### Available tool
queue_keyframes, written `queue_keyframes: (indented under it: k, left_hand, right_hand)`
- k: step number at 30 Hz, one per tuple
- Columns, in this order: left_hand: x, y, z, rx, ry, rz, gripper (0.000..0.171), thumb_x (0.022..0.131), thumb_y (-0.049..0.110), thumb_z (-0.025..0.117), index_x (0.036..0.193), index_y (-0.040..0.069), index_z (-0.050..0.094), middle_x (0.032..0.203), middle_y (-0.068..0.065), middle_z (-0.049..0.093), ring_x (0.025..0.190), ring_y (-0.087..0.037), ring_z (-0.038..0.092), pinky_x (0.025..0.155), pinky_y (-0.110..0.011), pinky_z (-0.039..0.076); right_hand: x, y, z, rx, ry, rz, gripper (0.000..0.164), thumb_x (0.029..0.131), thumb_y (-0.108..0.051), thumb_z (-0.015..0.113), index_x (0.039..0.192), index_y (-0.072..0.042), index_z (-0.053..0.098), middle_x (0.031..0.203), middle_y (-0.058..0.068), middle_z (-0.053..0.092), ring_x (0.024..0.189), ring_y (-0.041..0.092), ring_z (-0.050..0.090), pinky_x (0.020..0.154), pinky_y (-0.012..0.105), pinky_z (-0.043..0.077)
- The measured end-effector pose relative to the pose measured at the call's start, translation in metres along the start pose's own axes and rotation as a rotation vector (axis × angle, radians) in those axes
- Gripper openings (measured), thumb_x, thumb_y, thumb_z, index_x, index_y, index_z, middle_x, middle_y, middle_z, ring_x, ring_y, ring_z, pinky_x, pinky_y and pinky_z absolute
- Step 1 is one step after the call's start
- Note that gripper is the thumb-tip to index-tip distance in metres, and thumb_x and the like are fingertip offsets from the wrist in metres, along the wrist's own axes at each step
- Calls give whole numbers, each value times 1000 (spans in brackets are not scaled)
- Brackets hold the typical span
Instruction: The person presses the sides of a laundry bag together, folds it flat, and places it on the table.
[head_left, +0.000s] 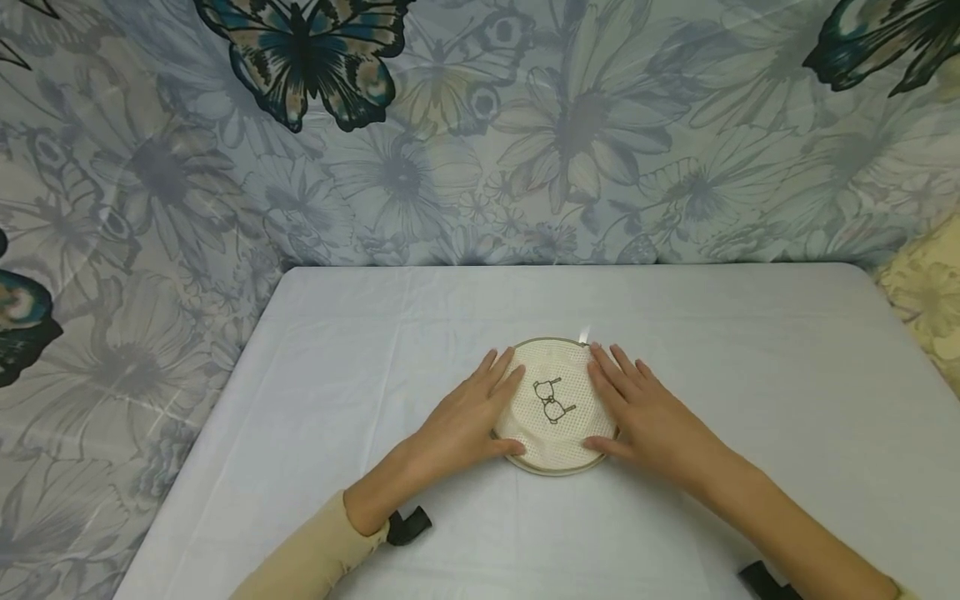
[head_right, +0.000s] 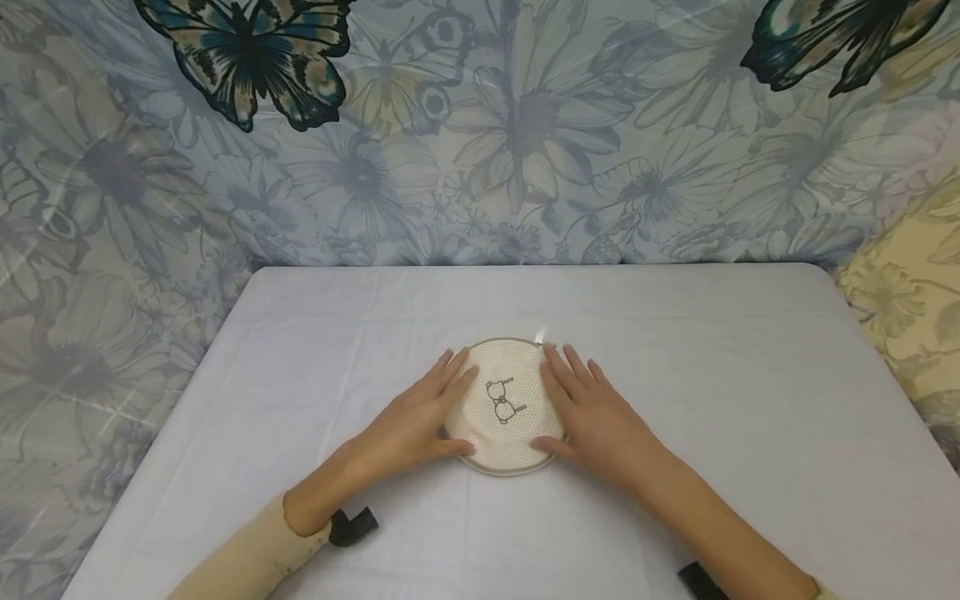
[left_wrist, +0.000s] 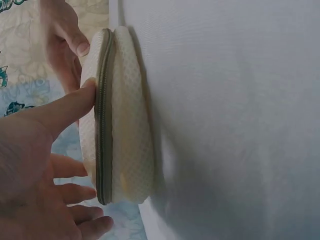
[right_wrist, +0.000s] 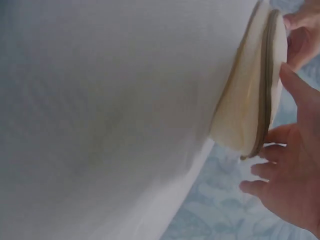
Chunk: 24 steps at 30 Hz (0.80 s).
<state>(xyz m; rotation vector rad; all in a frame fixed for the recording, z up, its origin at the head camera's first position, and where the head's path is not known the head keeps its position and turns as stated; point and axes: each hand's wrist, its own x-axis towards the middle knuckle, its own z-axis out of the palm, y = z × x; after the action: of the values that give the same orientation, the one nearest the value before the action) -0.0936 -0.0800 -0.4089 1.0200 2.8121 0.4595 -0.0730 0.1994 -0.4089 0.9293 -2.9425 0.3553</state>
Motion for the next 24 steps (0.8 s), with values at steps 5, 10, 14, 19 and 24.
queue_keyframes:
  k: [5, 10, 14, 19, 24]
  left_hand:
    - [5, 1, 0, 149, -52, 108, 105, 83, 55, 74, 156, 0, 23, 165, -18, 7, 152, -32, 5, 122, -38, 8]
    - [10, 2, 5, 214, -107, 183, 101, 88, 60, 63, 156, -2, 21, 164, -21, 5, 151, -33, 6, 122, -38, 7]
    - [12, 5, 6, 216, -131, 177, 101, 90, 63, 56, 157, -2, 18, 164, -23, 2, 151, -36, 3, 122, -42, 7]
    - [14, 10, 6, 220, -169, 150, 101, 92, 65, 53, 157, -1, 14, 163, -23, 1, 150, -38, 1, 122, -45, 9]
    - [15, 11, 4, 208, -224, 123, 101, 93, 65, 50, 158, -1, 9, 163, -23, -2, 150, -38, -2, 122, -44, 6]
  right_hand:
    - [4, -6, 5, -70, 24, -129, 90, 89, -43, 71, 151, 8, 32, 159, 24, 26, 146, 41, 25, 117, 54, 25]
    - [7, -7, 9, -79, 33, -184, 84, 90, -40, 71, 148, 9, 36, 157, 26, 30, 143, 41, 31, 115, 51, 30]
    - [8, -7, 11, -60, 15, -192, 78, 94, -38, 67, 151, 4, 35, 159, 25, 26, 144, 42, 28, 116, 51, 29]
    - [8, -7, 10, -45, -8, -193, 72, 98, -36, 62, 154, -2, 33, 160, 23, 23, 145, 43, 25, 116, 51, 27]
    - [9, -7, 8, -27, -49, -159, 71, 99, -36, 60, 154, 0, 32, 160, 23, 23, 147, 40, 24, 117, 52, 26]
